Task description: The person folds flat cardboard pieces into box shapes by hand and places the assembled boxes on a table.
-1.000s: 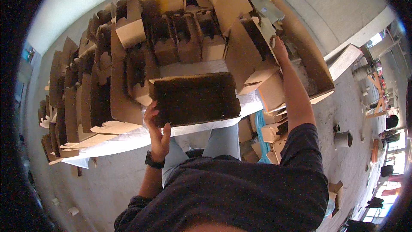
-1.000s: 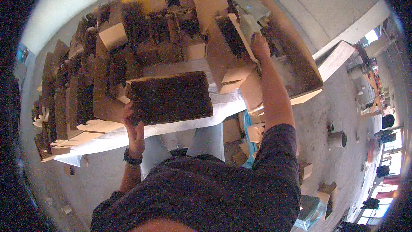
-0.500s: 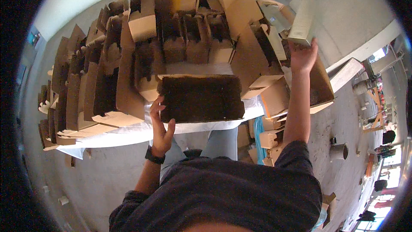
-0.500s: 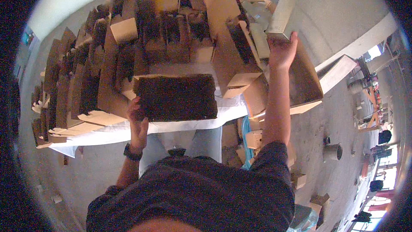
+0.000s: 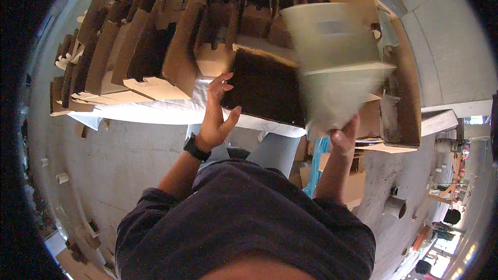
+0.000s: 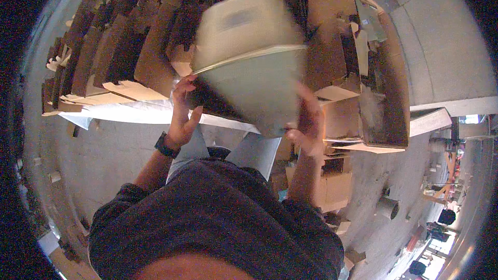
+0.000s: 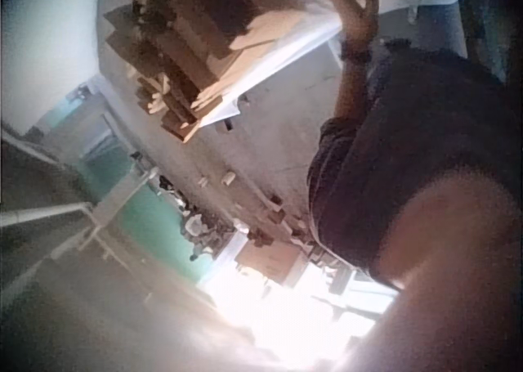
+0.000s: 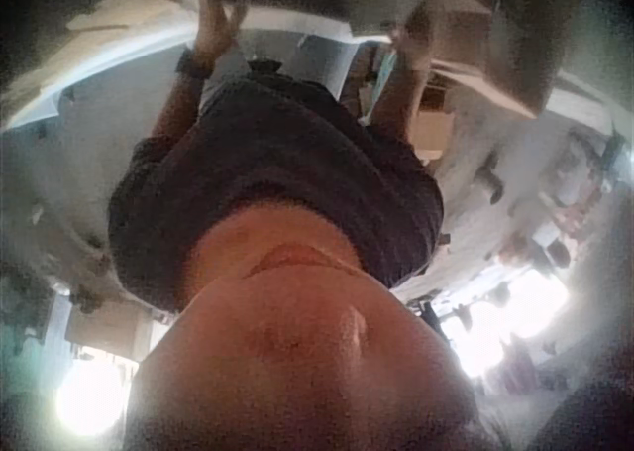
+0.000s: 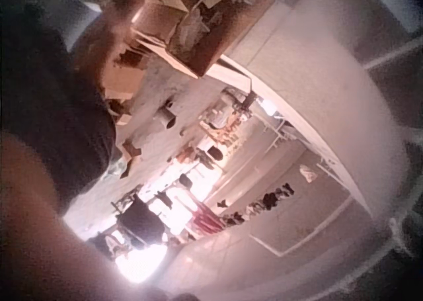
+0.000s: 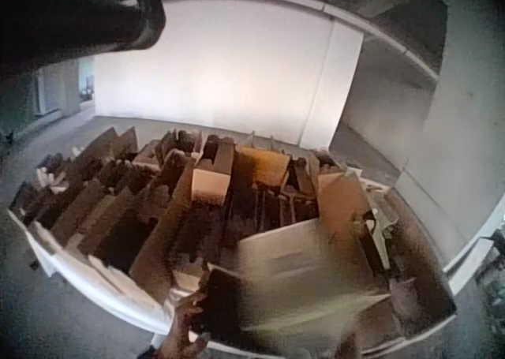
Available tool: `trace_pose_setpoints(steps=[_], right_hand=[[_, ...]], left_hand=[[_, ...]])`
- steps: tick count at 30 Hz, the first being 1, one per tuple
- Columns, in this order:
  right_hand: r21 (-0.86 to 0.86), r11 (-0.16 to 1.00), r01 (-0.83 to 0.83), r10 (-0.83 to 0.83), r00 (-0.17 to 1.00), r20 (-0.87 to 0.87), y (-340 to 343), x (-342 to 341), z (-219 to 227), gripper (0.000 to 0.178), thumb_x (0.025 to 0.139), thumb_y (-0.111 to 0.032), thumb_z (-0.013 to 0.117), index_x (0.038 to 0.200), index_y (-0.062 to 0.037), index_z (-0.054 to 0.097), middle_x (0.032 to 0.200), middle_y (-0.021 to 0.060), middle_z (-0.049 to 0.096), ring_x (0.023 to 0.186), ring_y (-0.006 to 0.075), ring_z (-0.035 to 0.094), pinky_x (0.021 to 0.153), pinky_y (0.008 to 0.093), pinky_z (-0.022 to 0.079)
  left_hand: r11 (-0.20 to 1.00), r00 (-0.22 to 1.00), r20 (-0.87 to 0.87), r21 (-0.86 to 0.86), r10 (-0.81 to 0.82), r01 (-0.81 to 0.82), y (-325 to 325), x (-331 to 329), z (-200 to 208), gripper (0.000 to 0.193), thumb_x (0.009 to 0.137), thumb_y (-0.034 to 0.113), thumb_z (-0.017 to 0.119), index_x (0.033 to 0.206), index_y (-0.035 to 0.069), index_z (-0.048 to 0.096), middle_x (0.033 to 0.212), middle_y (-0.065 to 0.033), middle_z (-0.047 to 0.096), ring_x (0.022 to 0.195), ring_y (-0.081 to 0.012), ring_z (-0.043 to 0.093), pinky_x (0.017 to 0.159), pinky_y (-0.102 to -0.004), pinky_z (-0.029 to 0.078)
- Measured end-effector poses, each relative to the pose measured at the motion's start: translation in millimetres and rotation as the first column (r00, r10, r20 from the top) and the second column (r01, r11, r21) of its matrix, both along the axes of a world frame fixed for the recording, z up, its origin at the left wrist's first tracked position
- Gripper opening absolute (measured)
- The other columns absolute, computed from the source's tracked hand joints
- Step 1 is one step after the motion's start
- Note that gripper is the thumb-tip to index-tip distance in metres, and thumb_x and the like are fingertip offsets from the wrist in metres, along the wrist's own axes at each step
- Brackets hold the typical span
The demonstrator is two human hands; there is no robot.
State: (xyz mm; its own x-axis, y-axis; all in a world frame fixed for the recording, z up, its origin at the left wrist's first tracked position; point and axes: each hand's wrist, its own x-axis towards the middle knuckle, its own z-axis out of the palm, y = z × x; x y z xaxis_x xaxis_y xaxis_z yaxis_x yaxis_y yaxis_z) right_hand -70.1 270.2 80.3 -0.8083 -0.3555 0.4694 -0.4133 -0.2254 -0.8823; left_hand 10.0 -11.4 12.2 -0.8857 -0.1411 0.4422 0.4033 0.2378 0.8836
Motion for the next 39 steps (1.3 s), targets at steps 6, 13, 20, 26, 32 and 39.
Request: trace_pose_setpoints(steps=[6, 13, 20, 26, 32, 39], right_hand=[[0.559, 0.827, 0.055, 0.074, 0.976, -0.205, -8, -8, 47, 0.065, 0.067, -0.026, 0.078, 0.124, -0.0042, 0.058, 0.123, 0.0171, 0.053, 0.115, 0.0299, 0.052, 0.095, 0.04, 0.044], [0.821, 0.472, 0.32, 0.147, 0.89, -0.431, -13, -3, 72, 0.055, 0.067, -0.023, 0.077, 0.117, -0.0076, 0.06, 0.119, 0.0177, 0.054, 0.108, 0.0345, 0.054, 0.09, 0.0414, 0.047], [0.904, 0.336, 0.264, 0.232, 0.907, -0.352, -44, -16, 37, 0.055, 0.072, -0.03, 0.073, 0.12, -0.0083, 0.056, 0.119, 0.0198, 0.054, 0.113, 0.037, 0.049, 0.095, 0.045, 0.043], [0.886, 0.325, 0.332, 0.277, 0.862, -0.424, -55, -30, 1, 0.056, 0.074, -0.025, 0.069, 0.125, -0.0086, 0.052, 0.114, 0.0173, 0.056, 0.114, 0.0368, 0.049, 0.096, 0.0471, 0.042], [0.951, 0.076, 0.299, 0.31, 0.9, -0.308, -49, -40, -24, 0.053, 0.074, -0.017, 0.065, 0.126, -0.0119, 0.053, 0.108, 0.0164, 0.06, 0.104, 0.0374, 0.057, 0.091, 0.0474, 0.047], [0.972, 0.067, 0.223, 0.257, 0.938, -0.233, -47, -36, -18, 0.047, 0.079, -0.021, 0.065, 0.124, -0.0119, 0.054, 0.113, 0.0177, 0.061, 0.098, 0.0362, 0.061, 0.084, 0.0469, 0.05]], left_hand=[[0.99, 0.998, 0.047, 0.134, 0.043, -0.049, 7, 0, -18, 0.066, 0.083, 0.011, 0.058, 0.139, 0.004, 0.024, 0.142, -0.017, 0.028, 0.131, -0.0285, 0.031, 0.107, -0.04, 0.026], [0.996, 0.994, -0.073, -0.017, 0.083, -0.084, 6, -7, -10, 0.052, 0.082, 0.012, 0.058, 0.127, 0.007, 0.033, 0.141, -0.0193, 0.031, 0.131, -0.0319, 0.031, 0.107, -0.0414, 0.026], [0.996, 0.994, -0.065, -0.016, 0.088, -0.089, 2, -5, -11, 0.052, 0.081, 0.012, 0.059, 0.126, 0.008, 0.033, 0.141, -0.0197, 0.031, 0.131, -0.0334, 0.031, 0.108, -0.0432, 0.023], [0.997, 0.994, -0.078, -0.032, 0.074, -0.077, 5, -7, -7, 0.049, 0.082, 0.009, 0.058, 0.125, 0.007, 0.035, 0.141, -0.0207, 0.032, 0.132, -0.0338, 0.03, 0.109, -0.0436, 0.023], [0.995, 0.994, -0.078, -0.06, 0.074, -0.079, 3, -6, -8, 0.048, 0.082, 0.01, 0.057, 0.125, 0.007, 0.034, 0.141, -0.0206, 0.032, 0.132, -0.0339, 0.03, 0.109, -0.0436, 0.022], [1.0, 0.998, -0.056, 0.008, 0.026, -0.025, 8, -5, -2, 0.051, 0.082, 0.009, 0.057, 0.127, 0.007, 0.034, 0.143, -0.0189, 0.029, 0.134, -0.0333, 0.028, 0.11, -0.0432, 0.021]])
